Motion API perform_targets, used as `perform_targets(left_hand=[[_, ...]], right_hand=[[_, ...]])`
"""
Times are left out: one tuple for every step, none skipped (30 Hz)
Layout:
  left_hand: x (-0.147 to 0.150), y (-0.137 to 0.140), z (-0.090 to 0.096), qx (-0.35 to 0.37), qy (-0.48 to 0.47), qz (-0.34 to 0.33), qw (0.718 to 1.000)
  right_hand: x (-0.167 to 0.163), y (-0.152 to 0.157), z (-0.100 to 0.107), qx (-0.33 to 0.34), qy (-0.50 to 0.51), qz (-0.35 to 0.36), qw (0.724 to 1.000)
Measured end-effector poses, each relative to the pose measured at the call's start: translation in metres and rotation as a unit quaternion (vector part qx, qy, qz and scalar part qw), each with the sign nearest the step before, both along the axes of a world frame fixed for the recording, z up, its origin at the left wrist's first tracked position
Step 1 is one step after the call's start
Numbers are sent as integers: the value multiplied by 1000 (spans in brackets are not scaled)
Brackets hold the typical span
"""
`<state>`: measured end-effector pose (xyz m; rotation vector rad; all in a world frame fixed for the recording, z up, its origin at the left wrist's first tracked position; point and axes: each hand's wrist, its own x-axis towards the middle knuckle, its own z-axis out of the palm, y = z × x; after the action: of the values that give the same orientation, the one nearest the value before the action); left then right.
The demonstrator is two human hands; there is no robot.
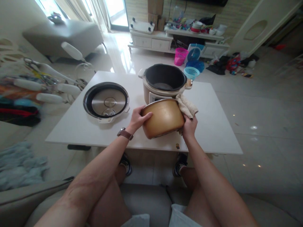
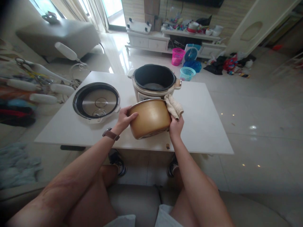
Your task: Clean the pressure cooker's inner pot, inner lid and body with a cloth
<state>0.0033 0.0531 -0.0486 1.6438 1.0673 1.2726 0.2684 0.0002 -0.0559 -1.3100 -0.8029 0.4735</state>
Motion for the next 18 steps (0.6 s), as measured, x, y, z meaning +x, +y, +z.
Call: perform_targets(left_hand=[[1, -1, 3, -1, 5, -3, 1000], [2, -2, 5, -1, 9, -6, 1000], [3, -2, 6, 0, 10, -8, 1000], [3, -2, 6, 1, 11, -8, 1000], [4, -2, 7, 3, 10, -7, 1000], [4, -2, 7, 5, 9, -5, 1000], [4, -2, 7, 6, 8, -4, 1000], [4, -2, 8, 5, 8, -3, 1000], [5, -2, 9, 4, 8, -2, 1000], [5, -2, 9, 1, 8, -1, 1000], [6, -2, 9, -3, 9, 0, 1000], [7, -2, 9, -7, 10, 1, 1000], [7, -2, 9, -9, 12, 2, 1000], [8, -1, 8, -10, 14, 5, 1000], [9, 0, 8, -8, 16, 9, 1000], [9, 0, 7, -6, 17, 14, 1000], [9, 1, 5, -3, 19, 20, 1000], [10, 2, 5, -1, 21, 25, 999]], right_hand=[[-1, 0, 1, -2, 2, -1, 1000], [-2, 0, 1, -1, 0, -2, 1000], [-3, -1, 2, 1, -5, -1, 1000], [-4, -2, 3, 6, -16, 2, 1000], [-5, -3, 4, 12, -32, 6, 999], [-7, -5, 6, 19, -53, 11, 998], [-9, -8, 7, 28, -80, 14, 996], [-10, -11, 9, 37, -111, 16, 993], [-12, -15, 12, 51, -148, 17, 988], [-15, -20, 15, 68, -193, 20, 979], [-17, -25, 19, 87, -245, 29, 965], [-20, -30, 23, 105, -304, 44, 946], [-23, -35, 27, 121, -367, 68, 920], [-26, -40, 32, 133, -427, 96, 889], [-29, -44, 37, 142, -478, 123, 858], [-32, -47, 41, 151, -514, 143, 832], [-35, -50, 45, 160, -536, 156, 814], [-37, -51, 48, 170, -547, 160, 804]])
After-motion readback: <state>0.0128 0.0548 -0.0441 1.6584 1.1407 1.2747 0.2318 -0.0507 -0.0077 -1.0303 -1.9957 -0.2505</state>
